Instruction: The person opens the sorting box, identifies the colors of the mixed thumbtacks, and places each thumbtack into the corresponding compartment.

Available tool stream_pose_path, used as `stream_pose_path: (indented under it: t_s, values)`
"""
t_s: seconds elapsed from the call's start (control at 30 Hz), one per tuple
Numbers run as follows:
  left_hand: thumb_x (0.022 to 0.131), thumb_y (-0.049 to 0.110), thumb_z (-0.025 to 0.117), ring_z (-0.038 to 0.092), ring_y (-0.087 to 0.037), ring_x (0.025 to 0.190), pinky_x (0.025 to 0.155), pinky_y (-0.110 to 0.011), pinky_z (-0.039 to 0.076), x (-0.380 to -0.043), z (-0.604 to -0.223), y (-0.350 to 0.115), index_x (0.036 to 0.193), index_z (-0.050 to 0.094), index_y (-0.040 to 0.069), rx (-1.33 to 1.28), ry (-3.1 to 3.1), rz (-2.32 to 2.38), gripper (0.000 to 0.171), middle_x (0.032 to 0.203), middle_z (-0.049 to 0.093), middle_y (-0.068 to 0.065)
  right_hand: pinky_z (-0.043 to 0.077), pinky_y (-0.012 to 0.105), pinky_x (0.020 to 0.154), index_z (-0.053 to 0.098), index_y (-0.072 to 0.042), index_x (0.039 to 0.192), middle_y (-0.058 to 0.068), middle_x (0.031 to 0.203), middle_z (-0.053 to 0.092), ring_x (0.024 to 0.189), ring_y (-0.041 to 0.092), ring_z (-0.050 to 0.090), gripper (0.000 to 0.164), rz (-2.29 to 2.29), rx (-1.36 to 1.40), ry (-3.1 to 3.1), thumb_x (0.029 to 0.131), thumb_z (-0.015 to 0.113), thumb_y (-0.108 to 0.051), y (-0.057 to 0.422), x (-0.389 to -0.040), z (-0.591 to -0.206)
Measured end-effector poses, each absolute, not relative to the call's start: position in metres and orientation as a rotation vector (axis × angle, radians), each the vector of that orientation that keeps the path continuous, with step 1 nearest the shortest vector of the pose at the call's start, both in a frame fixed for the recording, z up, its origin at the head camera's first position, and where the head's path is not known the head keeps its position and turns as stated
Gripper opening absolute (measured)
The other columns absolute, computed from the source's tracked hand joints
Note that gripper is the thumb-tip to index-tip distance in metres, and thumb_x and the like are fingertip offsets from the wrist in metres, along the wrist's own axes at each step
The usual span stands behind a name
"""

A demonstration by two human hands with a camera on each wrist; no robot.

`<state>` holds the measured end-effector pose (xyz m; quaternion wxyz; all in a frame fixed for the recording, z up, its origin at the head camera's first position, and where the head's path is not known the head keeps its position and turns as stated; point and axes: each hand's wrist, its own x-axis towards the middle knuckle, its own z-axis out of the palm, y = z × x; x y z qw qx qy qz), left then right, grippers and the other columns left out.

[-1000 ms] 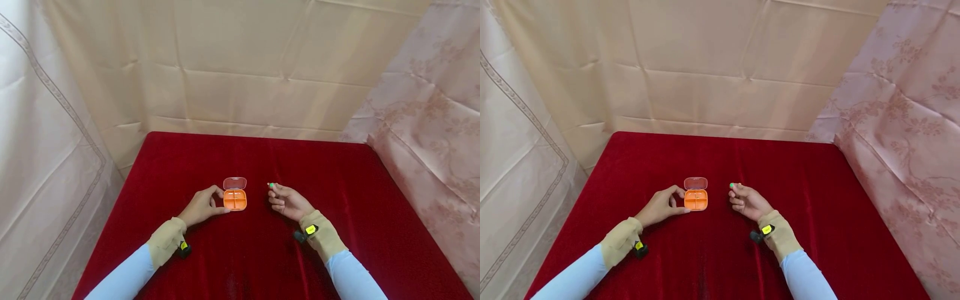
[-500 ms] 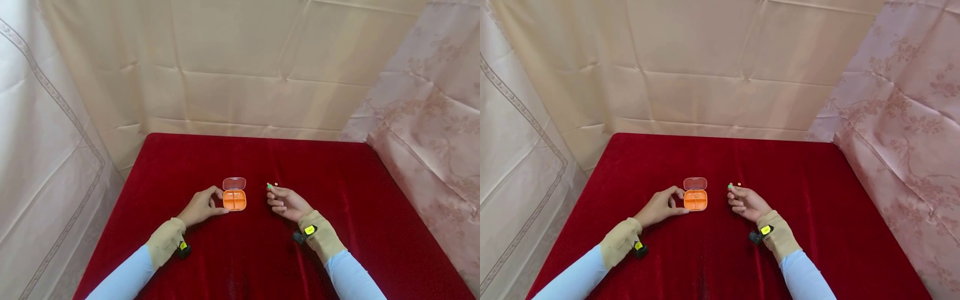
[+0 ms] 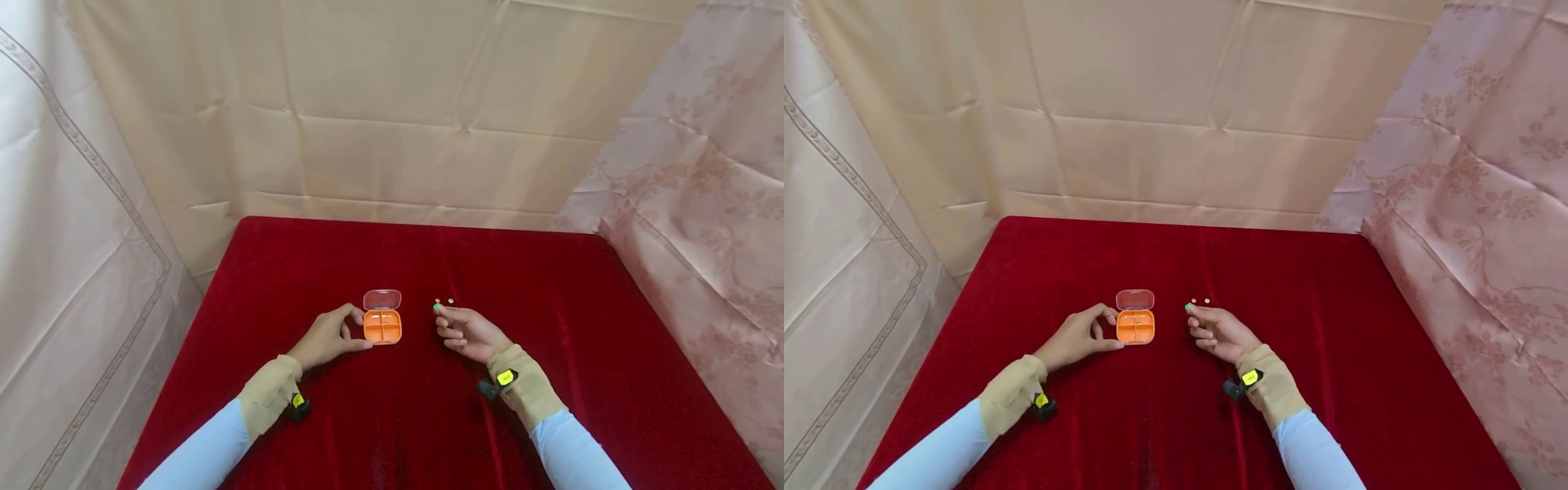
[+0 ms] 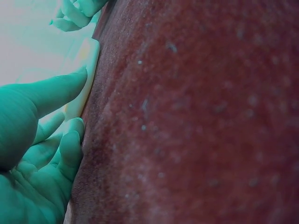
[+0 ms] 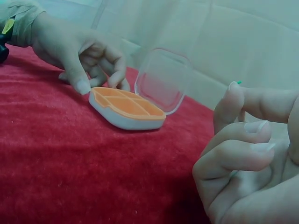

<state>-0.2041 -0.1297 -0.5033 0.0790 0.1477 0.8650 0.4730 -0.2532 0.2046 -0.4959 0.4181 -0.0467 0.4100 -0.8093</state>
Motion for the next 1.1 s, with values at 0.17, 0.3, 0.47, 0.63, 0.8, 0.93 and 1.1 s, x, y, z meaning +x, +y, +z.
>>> stream_pose_path:
  t_s: [0.17, 0.3, 0.47, 0.63, 0.8, 0.93, 1.1]
  values:
    - [0.081, 0.025, 0.09, 0.057, -0.012, 0.065, 0.061, -0.026, 0.047, -0.204, -0.504, -0.13, 0.109, 0.061, 0.016, 0.44, 2.584, 1.41, 0.042, 0.111, 0.066, 0.005, 0.028, 0.015, 0.047, 0.061, -0.015, 0.102, -0.004, 0.08, 0.056, 0.055, 0.003, 0.029, 0.023, -1.978, -0.142, 1.169, 0.113, 0.041, -0.018, 0.196, -0.255, -0.487]
    - [0.082, 0.025, 0.09, 0.055, -0.012, 0.065, 0.059, -0.026, 0.046, -0.203, -0.505, -0.13, 0.11, 0.059, 0.015, 0.433, 2.569, 1.405, 0.043, 0.11, 0.065, 0.004, 0.029, 0.015, 0.046, 0.062, -0.012, 0.099, -0.003, 0.078, 0.056, 0.054, 0.004, 0.031, 0.017, -1.911, -0.155, 1.382, 0.11, 0.05, -0.017, 0.186, -0.254, -0.479]
    - [0.083, 0.025, 0.089, 0.055, -0.012, 0.065, 0.058, -0.026, 0.046, -0.203, -0.505, -0.129, 0.11, 0.058, 0.013, 0.456, 2.561, 1.402, 0.043, 0.108, 0.065, 0.001, 0.03, 0.018, 0.047, 0.064, -0.006, 0.104, -0.003, 0.074, 0.056, 0.054, 0.005, 0.035, 0.014, -1.802, -0.087, 1.636, 0.104, 0.062, -0.019, 0.174, -0.25, -0.471]
    - [0.082, 0.024, 0.09, 0.057, -0.012, 0.065, 0.06, -0.026, 0.048, -0.204, -0.505, -0.13, 0.11, 0.059, 0.015, 0.468, 2.572, 1.413, 0.043, 0.111, 0.064, 0.002, 0.03, 0.022, 0.048, 0.062, 0.007, 0.115, -0.001, 0.074, 0.056, 0.054, 0.008, 0.037, 0.032, -1.669, -0.138, 1.895, 0.103, 0.065, -0.023, 0.164, -0.247, -0.465]
    - [0.082, 0.024, 0.09, 0.056, -0.012, 0.064, 0.059, -0.026, 0.048, -0.203, -0.505, -0.131, 0.11, 0.06, 0.016, 0.46, 2.577, 1.408, 0.042, 0.112, 0.064, 0.004, 0.034, 0.026, 0.052, 0.068, 0.002, 0.115, 0.003, 0.075, 0.059, 0.056, 0.012, 0.041, 0.029, -1.452, -0.261, 2.21, 0.104, 0.062, -0.024, 0.153, -0.243, -0.458]
    - [0.082, 0.024, 0.09, 0.056, -0.012, 0.063, 0.058, -0.026, 0.047, -0.202, -0.505, -0.13, 0.11, 0.06, 0.015, 0.472, 2.588, 1.408, 0.042, 0.11, 0.065, 0.003, 0.039, 0.029, 0.058, 0.071, -0.004, 0.108, 0.007, 0.075, 0.064, 0.064, 0.018, 0.052, 0.022, -1.262, -0.376, 2.457, 0.105, 0.062, -0.023, 0.143, -0.24, -0.454]
    - [0.082, 0.025, 0.09, 0.056, -0.011, 0.063, 0.058, -0.026, 0.047, -0.203, -0.504, -0.128, 0.111, 0.06, 0.014, 0.484, 2.585, 1.405, 0.043, 0.11, 0.065, 0.002, 0.043, 0.028, 0.056, 0.071, -0.007, 0.097, 0.004, 0.071, 0.065, 0.062, 0.016, 0.058, 0.014, -1.078, -0.521, 2.625, 0.102, 0.064, -0.018, 0.13, -0.239, -0.454]
